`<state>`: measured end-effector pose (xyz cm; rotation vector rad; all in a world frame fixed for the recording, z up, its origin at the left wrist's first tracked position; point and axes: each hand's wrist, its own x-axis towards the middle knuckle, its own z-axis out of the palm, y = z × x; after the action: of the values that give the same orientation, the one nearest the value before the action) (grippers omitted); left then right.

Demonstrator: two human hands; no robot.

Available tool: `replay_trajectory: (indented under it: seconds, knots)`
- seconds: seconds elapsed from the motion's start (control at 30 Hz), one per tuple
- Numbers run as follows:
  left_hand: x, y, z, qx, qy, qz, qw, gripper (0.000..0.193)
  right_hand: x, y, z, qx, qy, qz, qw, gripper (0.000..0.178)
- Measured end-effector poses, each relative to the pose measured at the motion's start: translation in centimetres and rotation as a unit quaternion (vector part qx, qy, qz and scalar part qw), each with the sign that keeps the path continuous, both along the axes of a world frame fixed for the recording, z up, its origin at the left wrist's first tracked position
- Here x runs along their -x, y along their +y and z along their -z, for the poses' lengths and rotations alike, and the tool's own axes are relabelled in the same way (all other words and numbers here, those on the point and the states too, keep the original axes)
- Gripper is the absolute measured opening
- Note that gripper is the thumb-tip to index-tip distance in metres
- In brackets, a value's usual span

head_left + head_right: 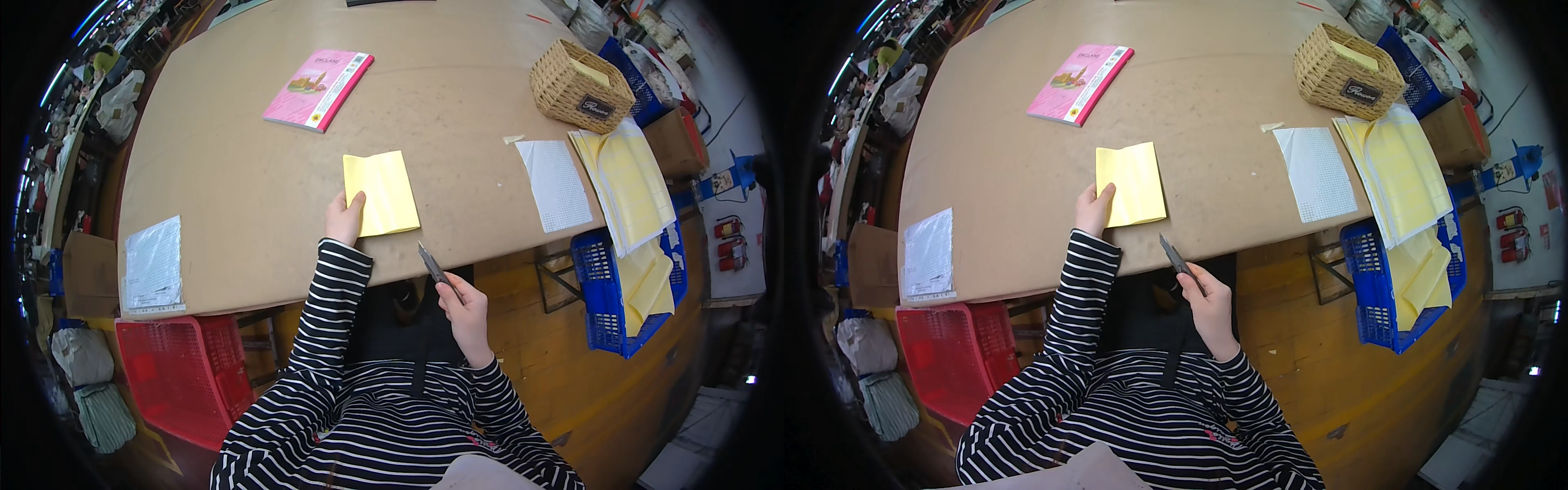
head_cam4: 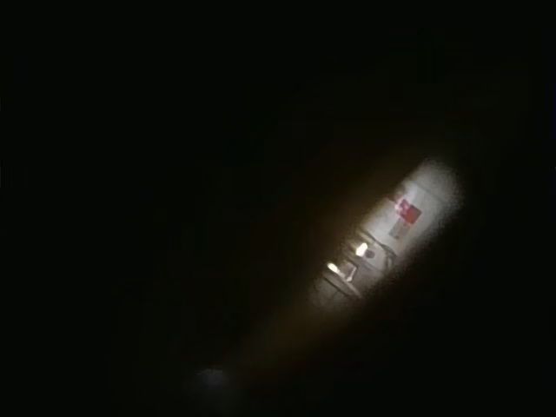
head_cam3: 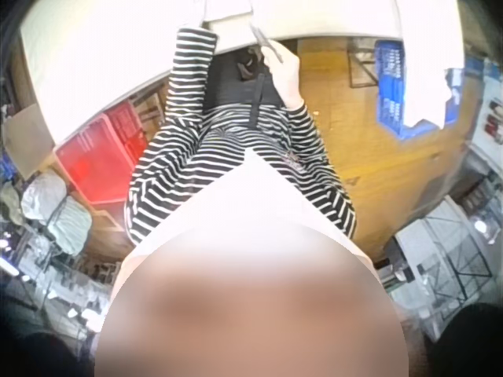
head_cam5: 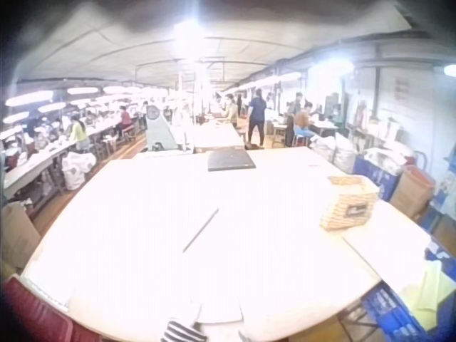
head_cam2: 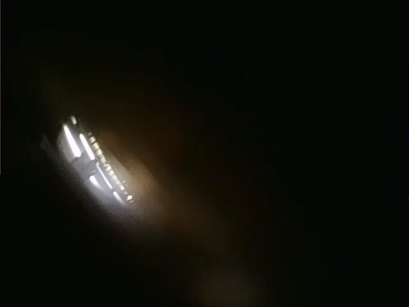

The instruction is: The person folds yellow paper sheets in half and uses a utility knife to cut them into smaller pieces. The cut pieces are stacked and placed into a basket on the table.

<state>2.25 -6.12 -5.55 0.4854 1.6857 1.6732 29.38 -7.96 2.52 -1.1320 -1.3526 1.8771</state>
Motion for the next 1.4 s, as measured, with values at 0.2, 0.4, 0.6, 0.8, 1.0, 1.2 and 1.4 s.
replay_trajectory:
  seconds: [0.2,0.4,0.6,0.8,1.0,1.2,1.4]
  knots:
    - [-0.4,-1.9,-2.1,-0.014,-0.061,-0.010,0.998,0.031,0.6,0.0,0.4,-0.098,-0.167,0.026,0.981,0.032]
    - [-1.8,-2.9,-3.0,-0.035,-0.054,-0.023,0.998,0.030,0.6,-0.3,0.3,-0.118,-0.225,0.024,0.967,0.039]
    - [-2.5,-2.9,-2.9,-0.055,-0.006,-0.014,0.998,0.031,0.4,0.0,1.0,-0.108,-0.208,0.032,0.972,0.032]
    - [-3.1,-2.6,-3.7,0.113,0.256,0.022,0.960,0.029,0.0,-0.2,1.2,-0.049,-0.089,0.003,0.995,0.022]
    - [-3.3,-1.8,-4.9,0.216,0.520,0.024,0.826,0.036,0.2,-1.1,1.3,-0.158,-0.188,-0.022,0.969,0.033]
    - [-3.5,0.7,-5.4,0.083,0.632,0.113,0.762,0.043,0.6,-1.1,1.3,-0.360,-0.336,-0.030,0.870,0.033]
    - [-6.5,2.5,-3.1,0.123,0.612,0.119,0.772,0.040,0.4,-1.6,1.0,-0.360,-0.339,0.003,0.869,0.033]
